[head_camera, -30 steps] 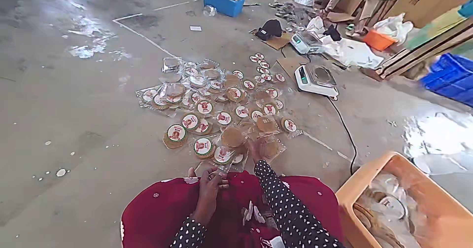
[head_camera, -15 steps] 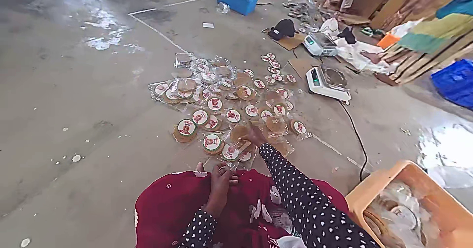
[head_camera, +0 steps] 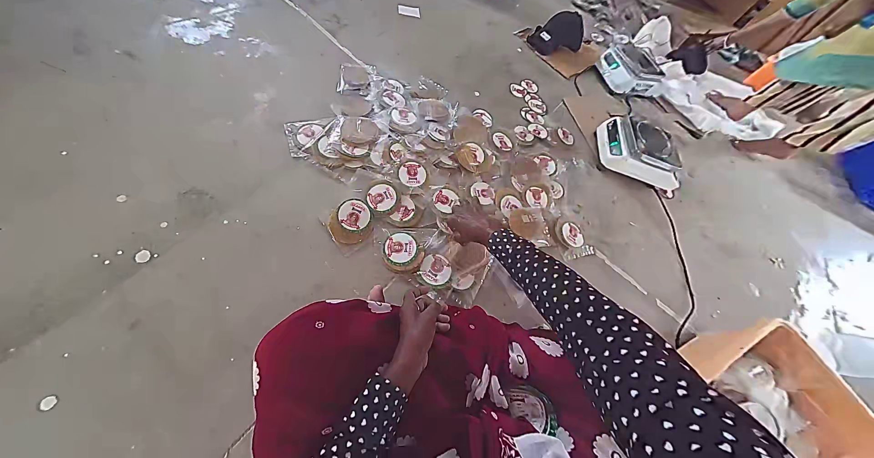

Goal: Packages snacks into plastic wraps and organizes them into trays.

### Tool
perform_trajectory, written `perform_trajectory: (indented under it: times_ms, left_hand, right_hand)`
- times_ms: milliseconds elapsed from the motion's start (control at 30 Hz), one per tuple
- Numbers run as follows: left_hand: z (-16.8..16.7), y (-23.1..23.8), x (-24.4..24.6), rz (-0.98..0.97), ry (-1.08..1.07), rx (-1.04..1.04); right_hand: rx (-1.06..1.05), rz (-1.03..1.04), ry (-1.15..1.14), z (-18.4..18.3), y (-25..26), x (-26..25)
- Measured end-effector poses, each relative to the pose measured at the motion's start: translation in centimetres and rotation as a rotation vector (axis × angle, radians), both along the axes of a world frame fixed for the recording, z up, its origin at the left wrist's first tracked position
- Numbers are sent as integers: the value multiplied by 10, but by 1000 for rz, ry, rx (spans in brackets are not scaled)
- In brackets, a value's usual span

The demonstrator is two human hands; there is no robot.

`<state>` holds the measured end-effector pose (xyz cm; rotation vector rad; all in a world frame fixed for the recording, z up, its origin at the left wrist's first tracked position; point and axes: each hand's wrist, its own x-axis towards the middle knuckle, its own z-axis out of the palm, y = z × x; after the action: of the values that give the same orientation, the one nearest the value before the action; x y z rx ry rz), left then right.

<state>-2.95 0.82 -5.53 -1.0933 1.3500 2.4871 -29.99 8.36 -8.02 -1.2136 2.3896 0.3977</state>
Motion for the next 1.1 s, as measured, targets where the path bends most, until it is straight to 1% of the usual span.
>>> perform_trajectory:
  times_ms: [133, 167, 233, 333, 367, 433, 467, 600, 633, 667, 700, 733, 767, 800, 833, 867, 900, 933, 967, 1033, 1100]
  left_hand:
    - [0, 0, 0, -7, 9, -15]
    - [0, 0, 0, -5, 10, -20]
    - [-1, 1, 1, -6, 18, -29]
    - [-1, 2, 3, -19, 23, -53]
    - [-2, 2, 4, -23, 27, -61]
    - [-4, 3, 7, -22, 35, -79]
    - [-4, 3, 8, -21, 35, -84]
    - [-3, 4, 15, -26, 42, -111]
    - [-4, 3, 16, -37, 60, -122]
    - [-5, 1, 18, -56, 83, -129]
    - [-5, 1, 20, -75, 107, -140]
    - [-6, 1, 23, -97, 134, -152]
    - [-6, 2, 25, -117, 164, -157]
    - [-5, 3, 27, -143, 206, -157]
    - [-5, 6, 29, -169, 265, -139]
    - [-3, 10, 31, -197, 331, -93]
    - [1, 19, 35, -229, 395, -26]
    - [7, 30, 39, -246, 438, 58]
    - [14, 43, 45, -233, 459, 156]
    - [27, 66, 53, -145, 465, 369]
    - [35, 71, 58, -95, 423, 422]
  right_hand:
    - [-28, -76, -58, 32, 40, 10]
    - [-73, -127, -74, 36, 54, 14]
    - [-232, -235, -111, 35, 88, 24]
    - [-406, -386, -120, 38, 128, 55]
    - [-455, -417, -100, 32, 139, 63]
    - [-549, -469, -45, 7, 161, 72]
    - [-570, -531, -42, 0, 166, 77]
    - [-571, -807, -57, -5, 177, 96]
    - [-549, -852, -74, 1, 178, 98]
    - [-509, -901, -98, 15, 176, 103]
    - [-465, -970, -151, 39, 171, 110]
    - [-457, -1074, -242, 72, 165, 122]
    - [-540, -1172, -330, 99, 161, 135]
    - [-756, -1220, -344, 106, 163, 148]
    - [-1020, -1206, -330, 97, 167, 160]
    - [-1225, -1196, -360, 92, 167, 173]
    - [-1377, -1204, -424, 92, 165, 189]
    - [-1481, -1224, -488, 93, 160, 206]
    - [-1541, -1236, -535, 95, 154, 224]
    - [-1557, -1138, -572, 96, 151, 252]
    - [-1526, -991, -510, 105, 161, 270]
